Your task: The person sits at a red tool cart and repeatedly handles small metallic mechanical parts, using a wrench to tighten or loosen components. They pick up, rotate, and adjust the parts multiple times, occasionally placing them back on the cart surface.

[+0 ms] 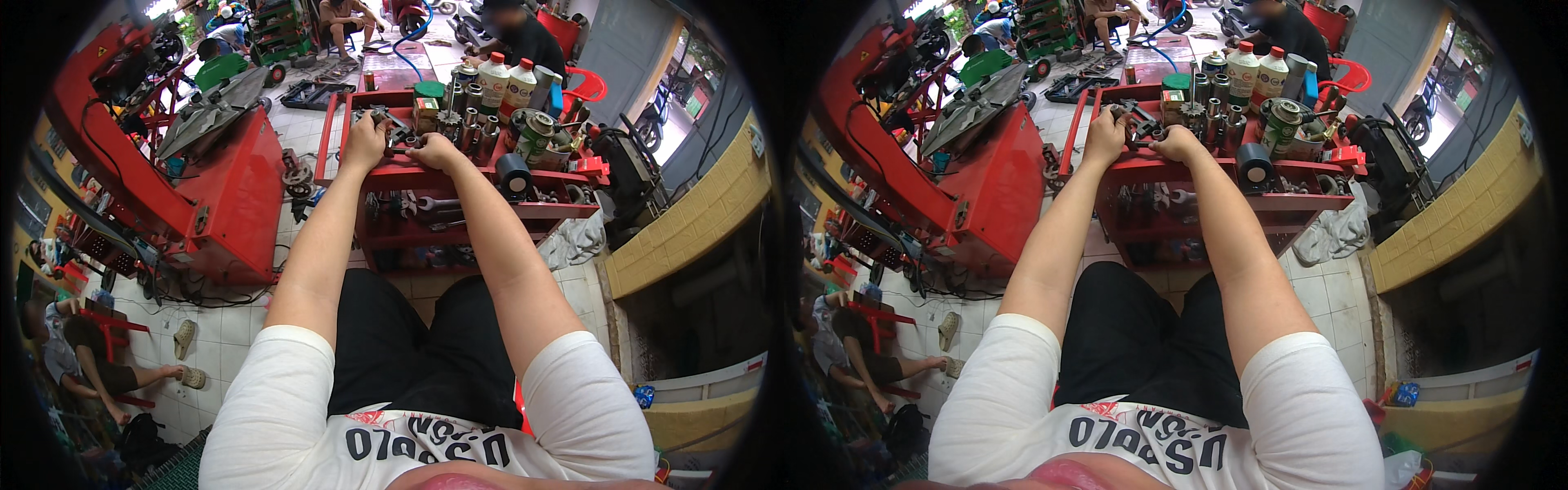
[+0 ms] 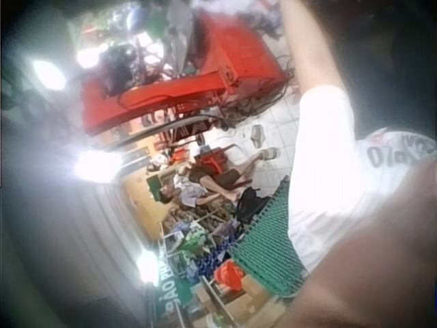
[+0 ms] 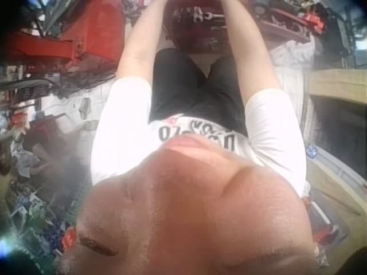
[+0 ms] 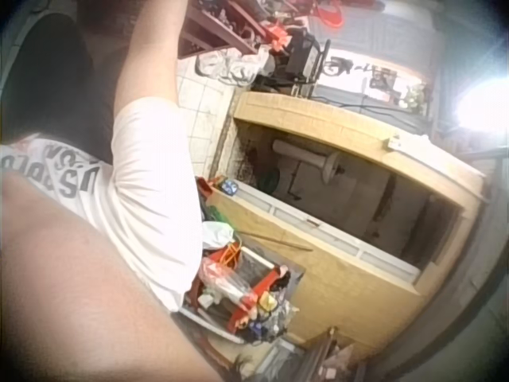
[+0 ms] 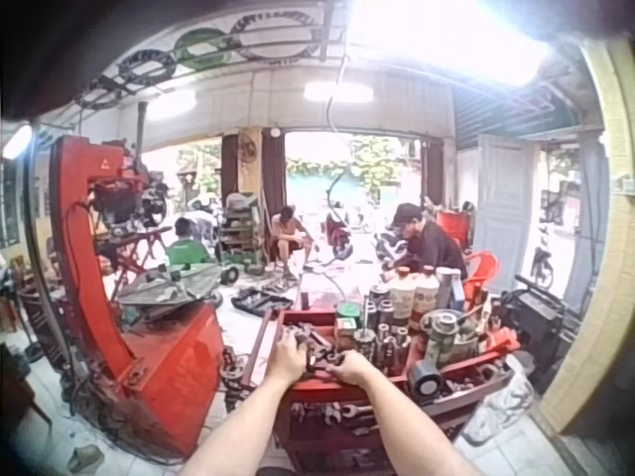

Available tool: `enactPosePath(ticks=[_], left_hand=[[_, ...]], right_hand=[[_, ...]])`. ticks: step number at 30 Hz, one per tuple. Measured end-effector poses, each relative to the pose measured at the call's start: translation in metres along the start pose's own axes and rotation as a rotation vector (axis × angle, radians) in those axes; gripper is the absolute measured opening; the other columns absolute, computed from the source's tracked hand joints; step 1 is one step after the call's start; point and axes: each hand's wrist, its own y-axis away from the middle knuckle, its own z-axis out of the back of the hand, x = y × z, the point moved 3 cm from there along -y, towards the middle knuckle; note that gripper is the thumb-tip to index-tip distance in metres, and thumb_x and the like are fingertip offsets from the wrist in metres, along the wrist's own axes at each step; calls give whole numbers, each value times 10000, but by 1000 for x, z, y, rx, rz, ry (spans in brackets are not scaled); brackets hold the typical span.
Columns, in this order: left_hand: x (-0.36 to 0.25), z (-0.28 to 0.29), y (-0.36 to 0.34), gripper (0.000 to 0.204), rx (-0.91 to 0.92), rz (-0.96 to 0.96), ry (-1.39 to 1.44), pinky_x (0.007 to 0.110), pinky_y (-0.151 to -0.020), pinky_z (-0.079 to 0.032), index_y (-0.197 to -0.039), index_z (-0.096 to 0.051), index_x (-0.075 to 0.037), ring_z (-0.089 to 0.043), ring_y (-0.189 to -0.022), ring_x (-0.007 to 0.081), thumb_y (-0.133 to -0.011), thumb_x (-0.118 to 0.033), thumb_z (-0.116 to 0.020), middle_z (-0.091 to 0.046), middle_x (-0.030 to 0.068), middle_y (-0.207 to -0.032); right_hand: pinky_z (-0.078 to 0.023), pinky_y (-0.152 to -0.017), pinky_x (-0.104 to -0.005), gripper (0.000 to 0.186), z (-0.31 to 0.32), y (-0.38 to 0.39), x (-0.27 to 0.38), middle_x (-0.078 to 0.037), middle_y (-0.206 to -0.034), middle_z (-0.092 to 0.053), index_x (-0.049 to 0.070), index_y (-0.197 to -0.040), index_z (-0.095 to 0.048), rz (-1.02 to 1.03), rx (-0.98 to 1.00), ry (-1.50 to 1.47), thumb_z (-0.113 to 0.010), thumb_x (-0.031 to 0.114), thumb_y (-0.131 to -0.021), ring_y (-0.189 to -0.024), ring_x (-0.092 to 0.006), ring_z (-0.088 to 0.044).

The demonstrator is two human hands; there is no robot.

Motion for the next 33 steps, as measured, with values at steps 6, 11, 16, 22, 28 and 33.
enactPosePath(ticks=[6, 11, 16, 22, 28, 33], left_hand=[[-3, 0, 1, 256, -1, -18, -9, 522, -735, -509, -1004, -611, -5, -680, -885, 462, -1016, -260, -632, -707, 235, -886], [-1, -1, 0, 254, 5, 15, 28, 525, -737, -511, -1004, -614, -3, -682, -884, 463, -1016, -256, -629, -709, 238, -883], [-3, -2, 1, 252, 9, 18, -26, 525, -739, -509, -1004, -612, 0, -680, -891, 464, -1015, -251, -632, -708, 240, -884], [-2, 1, 1, 252, 4, 8, 7, 528, -741, -504, -1005, -610, 0, -674, -905, 473, -1012, -251, -637, -706, 249, -897], [-5, 4, 2, 249, 16, 12, -34, 521, -749, -505, -1008, -610, 0, -664, -919, 478, -1014, -248, -633, -702, 247, -911], [-5, -6, -2, 240, -3, -11, 17, 520, -746, -505, -1015, -607, -4, -664, -909, 480, -1015, -243, -632, -702, 244, -905]], right_hand=[[-540, -850, -427, 540, -2, -6, 1, -210, -1000, -749, -29, -1057, -744, 13, -3, 160, -743, 486, -894, -919, -325, -711], [-533, -893, -422, 604, -1, 1, -1, -247, -1040, -740, -47, -1028, -748, 95, -60, 9, -679, 544, -924, -998, -359, -709], [-538, -915, -444, 525, -3, -5, 4, -237, -1020, -745, -34, -1039, -754, -48, 22, 140, -723, 472, -903, -990, -404, -703], [-539, -863, -434, 502, -3, -1, 4, -215, -982, -753, -7, -994, -770, 112, 77, 106, -709, 485, -917, -893, -344, -719], [-544, -899, -434, 520, -1, -1, 11, -241, -1018, -745, -33, -995, -761, -25, 31, 136, -755, 473, -881, -994, -401, -708], [-544, -848, -391, 487, -2, -12, -12, -195, -964, -758, -3, -1028, -768, 54, 0, 143, -753, 466, -898, -908, -279, -721]])
